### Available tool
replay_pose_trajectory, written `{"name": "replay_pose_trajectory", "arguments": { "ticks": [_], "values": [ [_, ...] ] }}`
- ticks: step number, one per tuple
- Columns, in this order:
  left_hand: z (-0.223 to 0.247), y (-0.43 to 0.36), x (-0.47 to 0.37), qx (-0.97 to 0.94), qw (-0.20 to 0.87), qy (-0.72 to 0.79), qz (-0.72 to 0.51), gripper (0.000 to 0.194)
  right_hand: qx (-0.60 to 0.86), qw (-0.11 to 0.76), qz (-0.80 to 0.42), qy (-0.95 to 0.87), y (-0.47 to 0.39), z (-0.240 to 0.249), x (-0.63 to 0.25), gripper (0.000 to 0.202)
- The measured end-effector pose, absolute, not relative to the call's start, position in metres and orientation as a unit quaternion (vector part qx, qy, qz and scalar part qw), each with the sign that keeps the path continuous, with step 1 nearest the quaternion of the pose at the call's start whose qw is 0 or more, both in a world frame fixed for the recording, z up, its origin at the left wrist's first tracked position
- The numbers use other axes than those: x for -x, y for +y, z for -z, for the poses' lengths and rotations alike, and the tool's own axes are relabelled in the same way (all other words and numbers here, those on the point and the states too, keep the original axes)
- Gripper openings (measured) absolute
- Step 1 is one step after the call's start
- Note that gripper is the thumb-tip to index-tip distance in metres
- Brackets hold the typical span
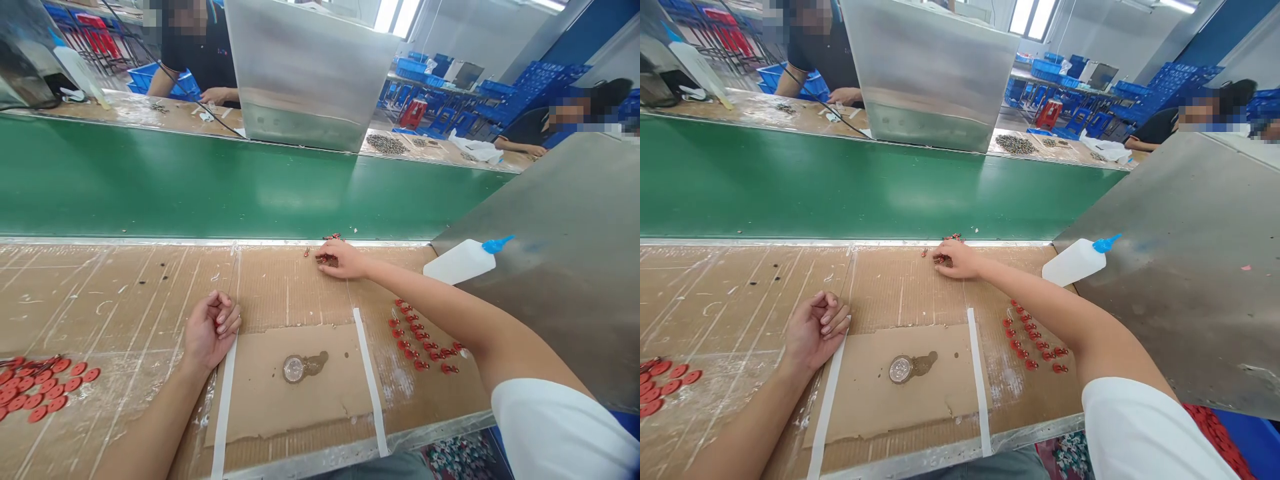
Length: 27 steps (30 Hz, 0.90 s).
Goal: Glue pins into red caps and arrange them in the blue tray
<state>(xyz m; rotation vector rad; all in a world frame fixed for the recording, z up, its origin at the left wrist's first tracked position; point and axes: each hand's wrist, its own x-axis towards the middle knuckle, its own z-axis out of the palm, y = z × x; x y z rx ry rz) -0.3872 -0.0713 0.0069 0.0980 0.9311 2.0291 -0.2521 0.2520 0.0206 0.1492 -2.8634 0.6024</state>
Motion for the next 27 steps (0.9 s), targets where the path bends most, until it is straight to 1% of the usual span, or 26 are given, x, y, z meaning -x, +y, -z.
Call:
{"name": "replay_pose_trajectory", "arguments": {
  "ticks": [3,6,7,9,11,13,16,18,23,27],
  "values": [
    [-0.006,-0.071,0.387,-0.045,0.440,0.367,-0.818,0.021,-0.050,0.133,-0.208,-0.968,0.245,-0.024,0.238,0.033],
    [-0.005,-0.071,0.388,-0.051,0.445,0.357,-0.820,0.021,0.051,0.177,-0.192,-0.964,0.255,-0.022,0.237,0.043],
    [-0.005,-0.071,0.388,-0.052,0.446,0.355,-0.820,0.021,0.095,0.172,-0.186,-0.963,0.261,-0.020,0.239,0.049],
    [-0.005,-0.071,0.389,-0.053,0.449,0.351,-0.820,0.021,0.167,0.128,-0.182,-0.961,0.275,-0.014,0.246,0.062],
    [-0.005,-0.071,0.390,-0.054,0.450,0.349,-0.820,0.021,0.200,0.083,-0.189,-0.958,0.284,-0.007,0.255,0.070],
    [-0.005,-0.071,0.390,-0.055,0.453,0.347,-0.819,0.021,0.195,0.063,-0.197,-0.959,0.287,-0.002,0.265,0.073],
    [-0.005,-0.072,0.390,-0.056,0.458,0.345,-0.817,0.020,0.151,0.071,-0.202,-0.965,0.281,0.000,0.277,0.075],
    [-0.005,-0.072,0.390,-0.055,0.458,0.341,-0.819,0.019,0.120,0.082,-0.204,-0.968,0.275,-0.003,0.281,0.074],
    [-0.005,-0.072,0.392,-0.047,0.461,0.325,-0.825,0.018,0.057,0.105,-0.212,-0.970,0.264,-0.013,0.271,0.055],
    [-0.003,-0.072,0.392,-0.049,0.461,0.321,-0.826,0.017,0.017,0.133,-0.207,-0.969,0.259,-0.020,0.253,0.047]
  ]
}}
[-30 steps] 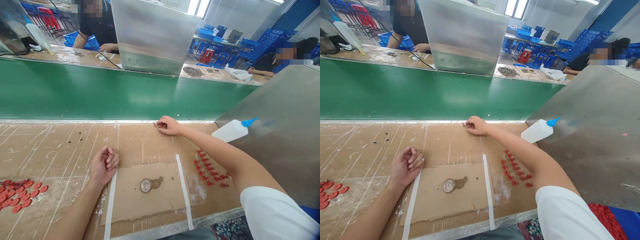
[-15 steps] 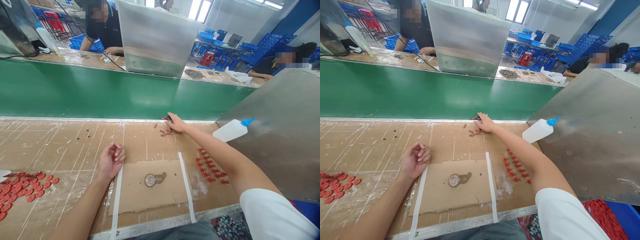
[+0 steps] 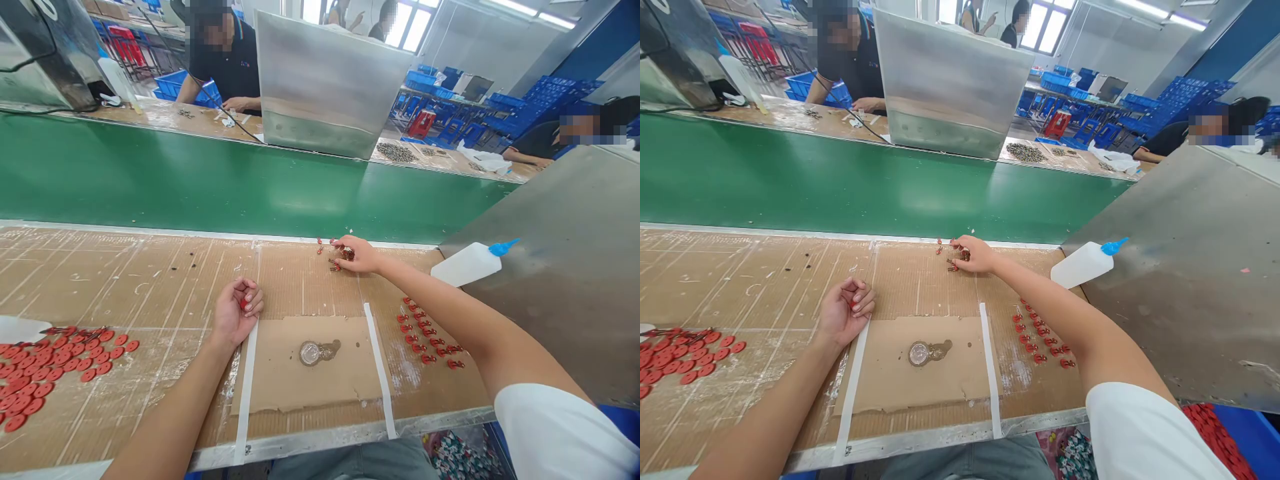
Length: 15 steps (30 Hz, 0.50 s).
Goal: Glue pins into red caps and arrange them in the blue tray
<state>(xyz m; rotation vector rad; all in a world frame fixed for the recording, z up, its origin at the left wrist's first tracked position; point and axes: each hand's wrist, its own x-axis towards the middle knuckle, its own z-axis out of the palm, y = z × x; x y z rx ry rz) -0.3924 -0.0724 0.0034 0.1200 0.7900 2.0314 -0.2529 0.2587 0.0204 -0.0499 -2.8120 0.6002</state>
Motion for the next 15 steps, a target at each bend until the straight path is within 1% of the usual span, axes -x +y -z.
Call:
{"name": "replay_pose_trajectory", "arguments": {
  "ticks": [2,4,6,8,12,15],
  "values": [
    [-0.002,-0.072,0.393,-0.054,0.461,0.321,-0.825,0.017,0.026,0.154,-0.186,-0.970,0.257,-0.023,0.252,0.048],
    [-0.001,-0.072,0.392,-0.059,0.461,0.320,-0.826,0.017,0.043,0.152,-0.161,-0.974,0.255,-0.024,0.259,0.056],
    [-0.002,-0.072,0.392,-0.061,0.461,0.318,-0.826,0.017,0.040,0.129,-0.139,-0.981,0.252,-0.022,0.273,0.066],
    [-0.002,-0.072,0.392,-0.058,0.461,0.317,-0.827,0.018,0.017,0.096,-0.120,-0.988,0.247,-0.019,0.288,0.070],
    [-0.005,-0.073,0.392,-0.045,0.461,0.315,-0.828,0.018,-0.020,0.049,-0.072,-0.996,0.240,-0.014,0.303,0.060],
    [-0.005,-0.073,0.392,-0.047,0.462,0.311,-0.829,0.019,-0.011,0.052,-0.039,-0.998,0.240,-0.014,0.293,0.054]
  ]
}}
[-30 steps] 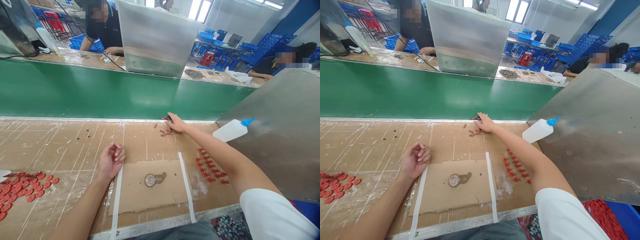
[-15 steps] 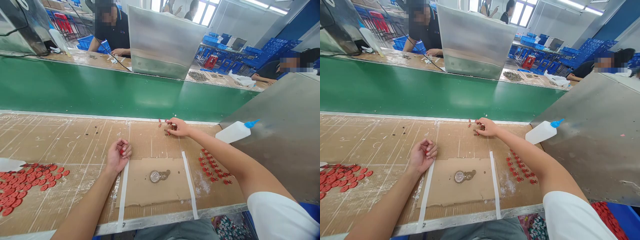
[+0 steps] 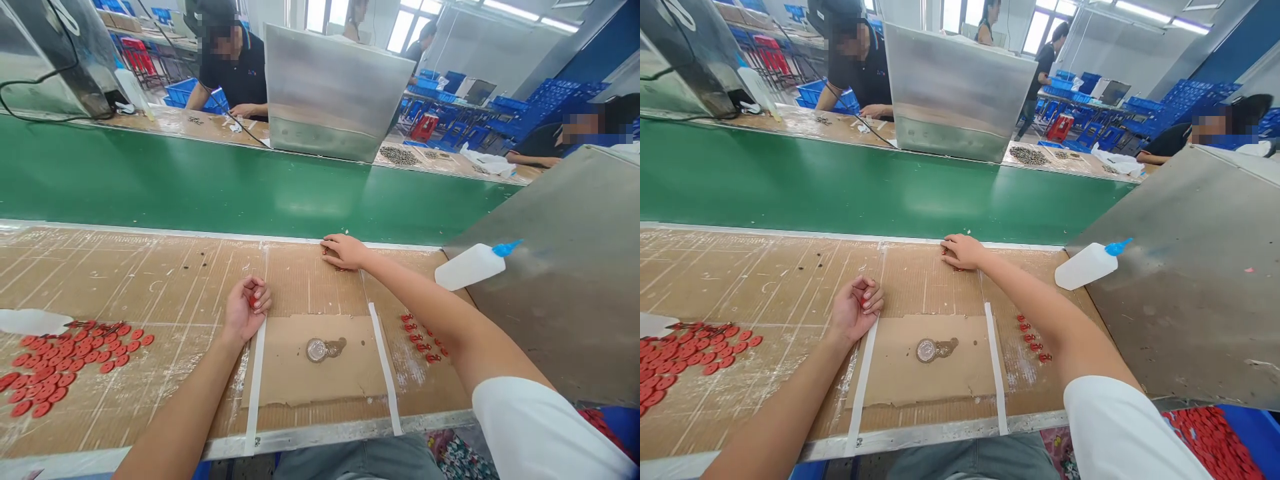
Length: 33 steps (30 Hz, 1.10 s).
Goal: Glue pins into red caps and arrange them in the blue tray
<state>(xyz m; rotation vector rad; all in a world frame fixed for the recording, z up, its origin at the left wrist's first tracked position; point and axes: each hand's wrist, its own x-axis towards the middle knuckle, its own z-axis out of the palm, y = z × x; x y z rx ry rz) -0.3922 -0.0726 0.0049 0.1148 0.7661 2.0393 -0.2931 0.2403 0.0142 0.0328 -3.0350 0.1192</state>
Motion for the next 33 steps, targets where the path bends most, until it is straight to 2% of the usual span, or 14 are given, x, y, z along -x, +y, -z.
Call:
{"name": "replay_pose_trajectory", "arguments": {
  "ticks": [7,12,21,24,28,30,33],
  "values": [
    [-0.002,-0.072,0.391,-0.060,0.458,0.313,-0.830,0.019,-0.009,0.045,-0.022,-0.999,0.239,-0.025,0.242,0.048],
    [-0.002,-0.074,0.393,-0.057,0.463,0.291,-0.835,0.020,-0.002,0.074,-0.054,-0.996,0.224,-0.031,0.244,0.049],
    [-0.024,-0.085,0.387,0.005,0.473,0.206,-0.857,0.060,0.006,0.022,-0.035,-0.999,0.202,-0.017,0.266,0.041],
    [-0.032,-0.090,0.382,-0.006,0.474,0.205,-0.856,0.063,0.009,0.060,-0.032,-0.998,0.192,-0.026,0.253,0.037],
    [-0.039,-0.094,0.370,-0.005,0.483,0.210,-0.850,0.062,-0.016,0.208,-0.094,-0.973,0.141,-0.054,0.241,0.028],
    [-0.043,-0.096,0.362,-0.007,0.491,0.218,-0.843,0.060,-0.055,0.223,-0.159,-0.960,0.101,-0.067,0.240,0.027],
    [-0.051,-0.099,0.348,-0.017,0.522,0.241,-0.818,0.054,-0.136,0.200,-0.229,-0.943,0.045,-0.074,0.243,0.024]
  ]
}}
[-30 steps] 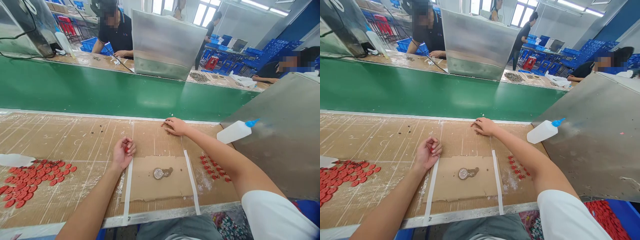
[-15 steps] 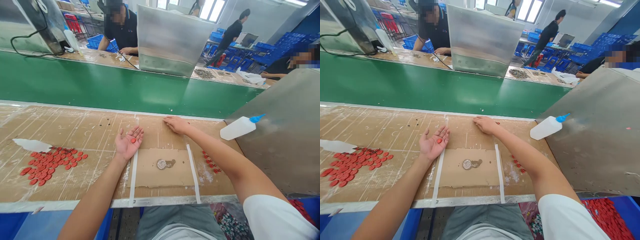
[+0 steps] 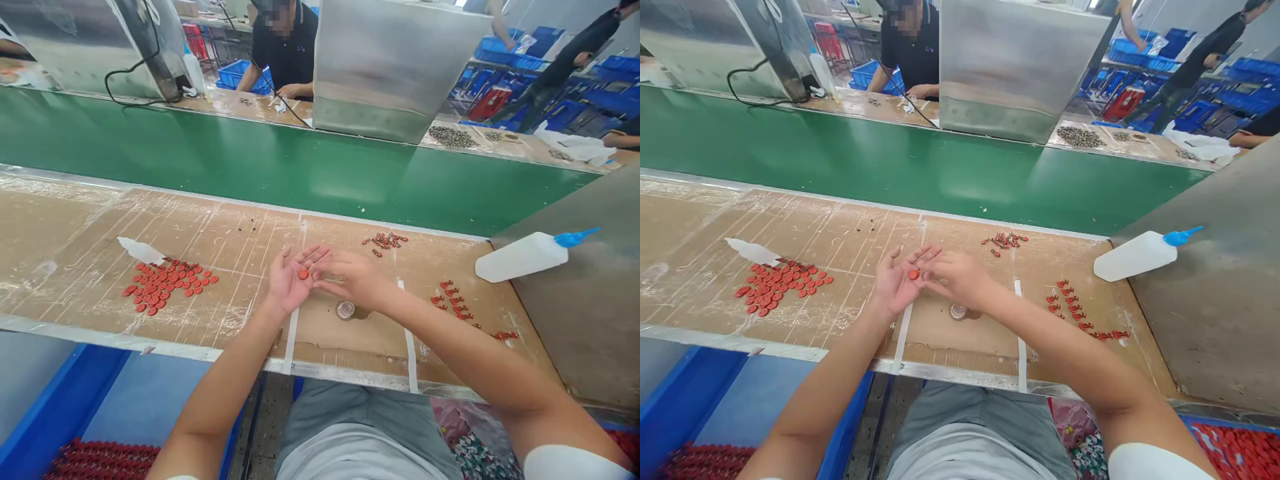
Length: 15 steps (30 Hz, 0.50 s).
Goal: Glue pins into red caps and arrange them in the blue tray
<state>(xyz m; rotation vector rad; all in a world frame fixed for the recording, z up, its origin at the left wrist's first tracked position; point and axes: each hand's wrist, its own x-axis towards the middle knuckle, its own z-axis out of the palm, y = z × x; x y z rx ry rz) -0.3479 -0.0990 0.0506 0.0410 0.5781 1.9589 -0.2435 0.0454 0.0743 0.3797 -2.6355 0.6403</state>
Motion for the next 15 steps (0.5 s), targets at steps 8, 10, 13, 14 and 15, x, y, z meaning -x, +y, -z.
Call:
{"name": "replay_pose_trajectory", "arguments": {
  "ticks": [8,10,13,14,15],
  "values": [
    [-0.059,-0.124,0.303,-0.006,0.467,0.304,-0.830,0.040,-0.154,0.213,-0.263,-0.928,-0.011,-0.069,0.236,0.018],
    [-0.056,-0.127,0.292,0.006,0.449,0.310,-0.838,0.037,-0.157,0.223,-0.193,-0.943,-0.019,-0.068,0.228,0.019],
    [-0.056,-0.128,0.278,0.029,0.443,0.321,-0.837,0.033,-0.165,0.233,-0.076,-0.955,-0.030,-0.068,0.216,0.022],
    [-0.056,-0.127,0.273,0.036,0.443,0.324,-0.835,0.032,-0.162,0.234,-0.049,-0.957,-0.033,-0.068,0.212,0.022],
    [-0.057,-0.126,0.269,0.040,0.441,0.326,-0.835,0.031,-0.154,0.236,-0.031,-0.959,-0.035,-0.068,0.207,0.023]
  ]
}}
